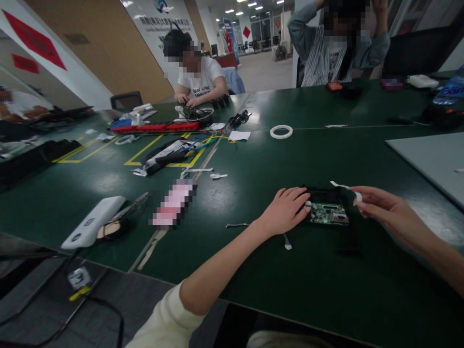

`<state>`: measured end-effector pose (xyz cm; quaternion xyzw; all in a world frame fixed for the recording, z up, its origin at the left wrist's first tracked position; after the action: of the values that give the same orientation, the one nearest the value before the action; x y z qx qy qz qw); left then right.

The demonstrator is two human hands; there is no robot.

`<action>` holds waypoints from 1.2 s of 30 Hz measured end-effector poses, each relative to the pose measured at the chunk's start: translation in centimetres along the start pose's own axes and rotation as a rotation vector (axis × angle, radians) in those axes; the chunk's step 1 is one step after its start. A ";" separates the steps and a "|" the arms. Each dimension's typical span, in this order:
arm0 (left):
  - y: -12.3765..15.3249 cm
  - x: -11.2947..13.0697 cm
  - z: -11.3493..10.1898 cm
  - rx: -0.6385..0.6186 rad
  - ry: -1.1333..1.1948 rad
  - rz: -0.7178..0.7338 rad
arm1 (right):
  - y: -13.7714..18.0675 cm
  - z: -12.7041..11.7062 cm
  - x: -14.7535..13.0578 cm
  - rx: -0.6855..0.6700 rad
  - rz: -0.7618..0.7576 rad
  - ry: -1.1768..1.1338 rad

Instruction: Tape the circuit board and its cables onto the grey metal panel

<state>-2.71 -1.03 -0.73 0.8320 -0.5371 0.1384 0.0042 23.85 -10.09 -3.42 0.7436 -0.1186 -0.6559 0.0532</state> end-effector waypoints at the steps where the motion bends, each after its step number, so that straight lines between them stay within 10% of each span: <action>1: 0.0 0.0 0.0 0.007 0.001 0.002 | 0.0 0.2 0.0 -0.011 -0.008 0.003; 18: 0.2 0.3 0.3 0.019 -0.004 0.071 | 0.8 8.3 -6.2 -0.135 -0.313 -0.308; 25: 0.5 -1.0 1.7 0.015 -0.004 0.127 | 1.5 13.4 -4.6 -0.575 -0.087 -0.011; 36: 0.4 -0.3 1.6 0.024 -0.057 0.095 | 1.7 13.5 -3.1 -0.616 0.161 0.031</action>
<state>-2.87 -1.14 -2.38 0.8092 -0.5743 0.1210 -0.0276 9.96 -9.92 -1.86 0.6905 0.0282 -0.6434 0.3294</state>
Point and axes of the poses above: each hand's wrist, its own y-axis away from the middle knuckle, its own z-axis out of the palm, x = y × z, the point moved 1 cm from there along -y, towards the middle knuckle, and after that the axes turned 6 degrees about z, right-handed, at the moved point
